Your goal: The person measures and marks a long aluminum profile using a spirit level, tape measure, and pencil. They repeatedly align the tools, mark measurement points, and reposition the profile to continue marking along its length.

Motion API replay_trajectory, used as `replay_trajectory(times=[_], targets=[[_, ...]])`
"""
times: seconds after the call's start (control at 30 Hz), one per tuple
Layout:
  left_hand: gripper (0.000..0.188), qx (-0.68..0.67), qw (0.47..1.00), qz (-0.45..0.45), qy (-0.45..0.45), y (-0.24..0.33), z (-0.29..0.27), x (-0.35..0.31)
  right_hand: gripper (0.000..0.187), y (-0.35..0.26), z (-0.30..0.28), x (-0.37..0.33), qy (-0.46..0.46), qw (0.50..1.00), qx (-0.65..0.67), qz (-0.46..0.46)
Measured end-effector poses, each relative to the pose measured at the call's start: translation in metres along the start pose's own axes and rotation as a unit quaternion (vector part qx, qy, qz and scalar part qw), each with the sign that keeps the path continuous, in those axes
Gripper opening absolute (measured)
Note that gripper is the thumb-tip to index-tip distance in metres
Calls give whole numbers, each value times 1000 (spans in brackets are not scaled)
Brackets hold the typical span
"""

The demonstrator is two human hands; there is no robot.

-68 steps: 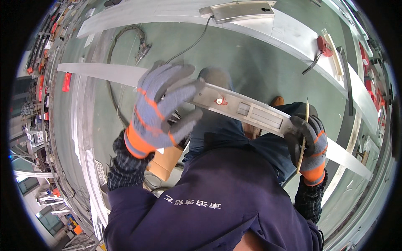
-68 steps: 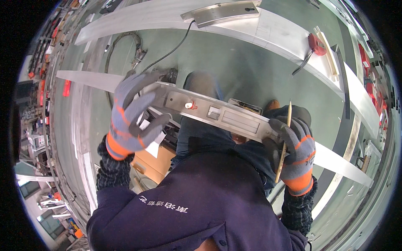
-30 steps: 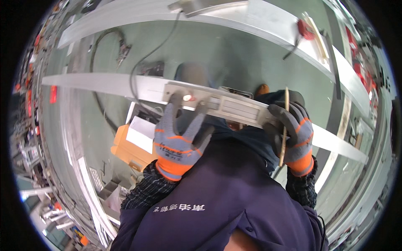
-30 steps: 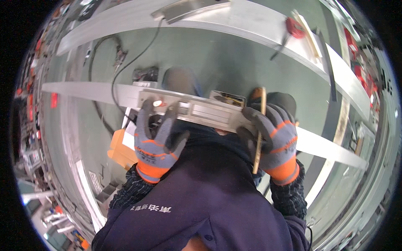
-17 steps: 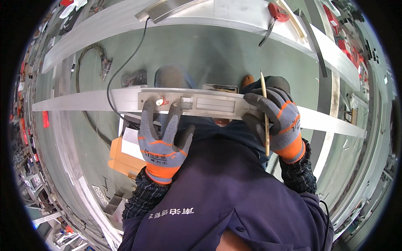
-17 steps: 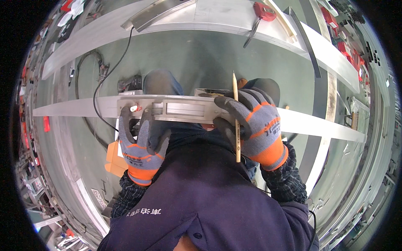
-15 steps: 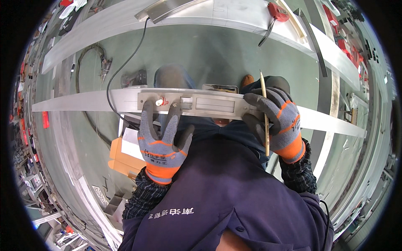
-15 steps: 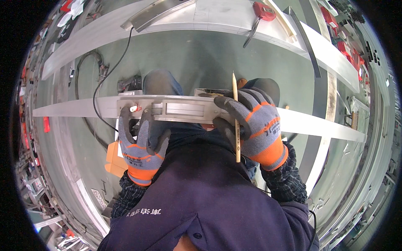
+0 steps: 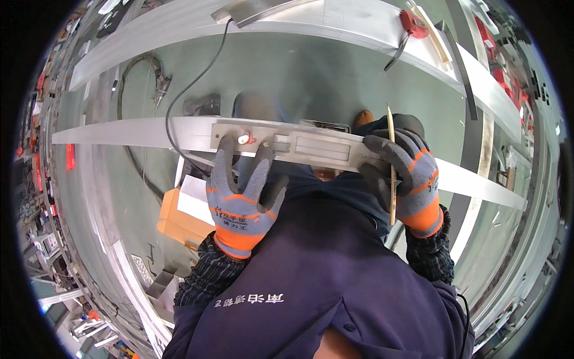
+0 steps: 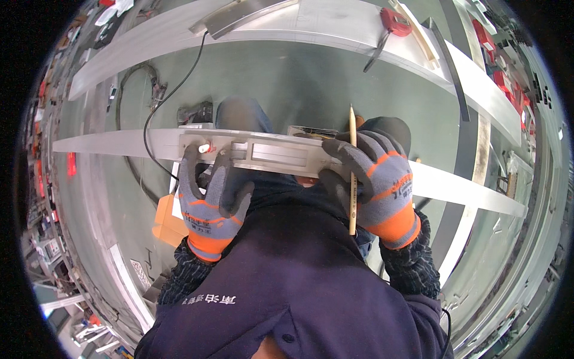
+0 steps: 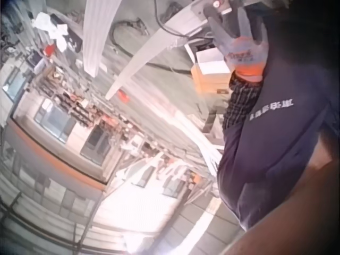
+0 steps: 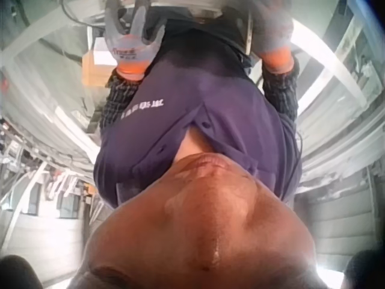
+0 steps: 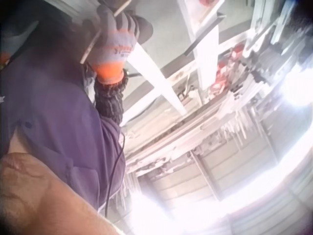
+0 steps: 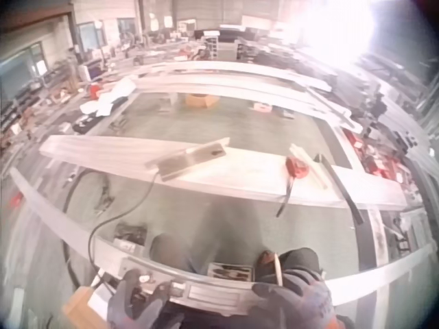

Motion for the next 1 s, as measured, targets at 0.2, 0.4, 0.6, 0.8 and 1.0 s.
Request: replay_trajectory(times=[0.2,0.4,0.6,0.8,1.0], targets=[[67,43,998,38,12,2,-3,-2,44,3,5,-2,-6,1000,6,-5],[67,25,999,31,11,2,-4,0,44,3,5,-1,2,1000,5,-21],[66,28,998,46,25,2,-4,-3,44,2,5,-2,3,1000,6,-18],[66,41,997,57,23,4,-7,-2,44,1,4,-2,-3,1000,7,-14],[77,43,998,38,9,5,-7,-5,48,-2,-6,-2,36,995,79,41]])
Point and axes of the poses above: each hand's wrist, its own x-axis towards the middle knuckle, its own z-axis out of the palm, y = z × x, the point moved 6 cm from there along x, towards the middle knuckle, and after that the axes turned 13 degrees about -x, right-handed, at the moved point
